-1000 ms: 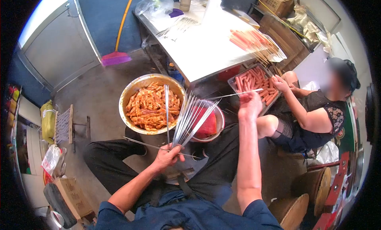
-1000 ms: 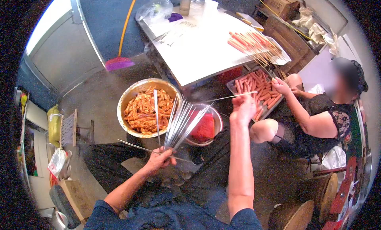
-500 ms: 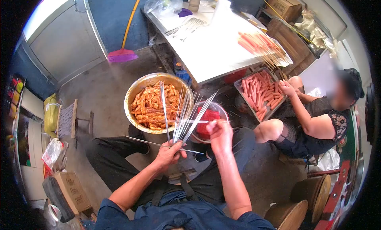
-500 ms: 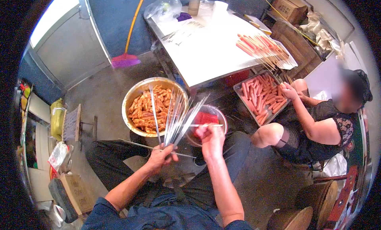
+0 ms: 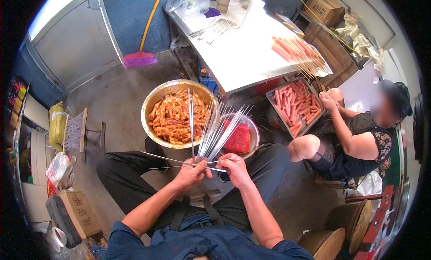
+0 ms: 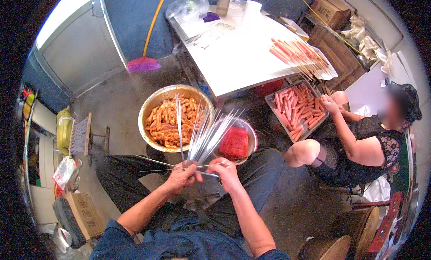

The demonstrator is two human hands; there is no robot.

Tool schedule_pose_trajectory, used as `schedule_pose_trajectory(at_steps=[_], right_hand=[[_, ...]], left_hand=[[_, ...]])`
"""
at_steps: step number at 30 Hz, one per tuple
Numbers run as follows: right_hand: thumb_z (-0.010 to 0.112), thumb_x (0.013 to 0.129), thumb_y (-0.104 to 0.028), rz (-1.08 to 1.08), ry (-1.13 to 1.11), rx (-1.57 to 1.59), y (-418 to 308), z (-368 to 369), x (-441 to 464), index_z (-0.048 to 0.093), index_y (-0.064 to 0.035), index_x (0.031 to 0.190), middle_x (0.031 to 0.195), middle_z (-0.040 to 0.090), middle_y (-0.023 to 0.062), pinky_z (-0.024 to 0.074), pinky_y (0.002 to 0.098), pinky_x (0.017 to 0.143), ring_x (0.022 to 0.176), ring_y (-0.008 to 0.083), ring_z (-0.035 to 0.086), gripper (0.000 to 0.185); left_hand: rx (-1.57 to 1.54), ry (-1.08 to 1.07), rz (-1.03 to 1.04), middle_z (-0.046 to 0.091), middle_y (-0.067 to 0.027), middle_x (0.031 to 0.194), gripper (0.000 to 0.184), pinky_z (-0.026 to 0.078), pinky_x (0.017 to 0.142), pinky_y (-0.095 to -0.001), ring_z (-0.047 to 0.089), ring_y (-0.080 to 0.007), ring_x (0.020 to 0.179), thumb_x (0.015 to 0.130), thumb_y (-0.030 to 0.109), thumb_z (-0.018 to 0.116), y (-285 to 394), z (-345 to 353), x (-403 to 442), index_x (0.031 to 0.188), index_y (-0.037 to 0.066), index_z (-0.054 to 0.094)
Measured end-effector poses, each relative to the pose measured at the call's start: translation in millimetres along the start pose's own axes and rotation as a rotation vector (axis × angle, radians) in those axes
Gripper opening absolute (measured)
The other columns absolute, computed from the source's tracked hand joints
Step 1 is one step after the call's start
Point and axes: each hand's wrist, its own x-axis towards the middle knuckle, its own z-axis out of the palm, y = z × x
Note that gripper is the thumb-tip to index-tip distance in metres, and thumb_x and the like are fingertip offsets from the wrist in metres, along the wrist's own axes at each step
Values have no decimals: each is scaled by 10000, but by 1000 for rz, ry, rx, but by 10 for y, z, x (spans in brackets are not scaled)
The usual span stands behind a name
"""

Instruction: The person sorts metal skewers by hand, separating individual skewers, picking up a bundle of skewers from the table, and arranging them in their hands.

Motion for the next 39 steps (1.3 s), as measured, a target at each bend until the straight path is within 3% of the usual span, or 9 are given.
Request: schedule_pose_trajectory(at_steps=[8,11,15,22,29,32,39], right_hand=[[645,833,-149,-20,7,-78,-147,41,-7,599,-21,975,896,642,65,503,276,732,820,153,622,197],[617,876,-246,-39,23,8,-288,54,38,542,-35,1120,1054,615,79,503,316,786,956,177,600,331],[592,894,-218,-129,-32,151,-403,97,147,536,-42,1145,1085,614,87,507,347,808,977,189,600,311],[532,928,-247,-240,80,194,-575,260,268,559,-27,1112,1086,611,88,502,369,818,950,203,609,289],[480,954,-245,-306,110,84,-492,143,262,605,-7,1009,964,650,107,510,368,816,882,194,629,275],[503,947,-277,-239,61,20,-474,102,239,638,-24,1024,961,668,66,491,314,795,873,143,619,297],[462,956,-354,-140,-59,-222,-374,131,132,656,-31,1046,1004,667,45,463,307,815,904,144,612,388]], left_hand=[[41,75,-36,628,-88,661,187,297,385,-218,378,-68,408,912,213,505,96,14,-20,1009,73,579],[52,72,-52,624,-83,653,195,298,389,-218,382,-67,413,909,215,509,106,31,-40,1004,67,593],[99,15,-45,633,-87,704,219,285,414,-211,365,-55,443,919,224,510,25,9,-26,1049,55,559],[150,-34,-68,628,-71,701,268,287,424,-206,366,-50,461,922,241,509,20,54,-47,1094,42,561],[108,-50,-67,628,-81,696,259,279,408,-208,374,-54,446,924,247,512,-34,30,-19,1074,41,557],[90,-49,-77,627,-83,694,252,279,405,-208,373,-56,440,925,243,510,-19,47,-38,1067,40,555],[97,-18,-80,622,-85,683,252,285,399,-214,386,-66,428,927,241,509,26,64,-49,1069,38,555]])
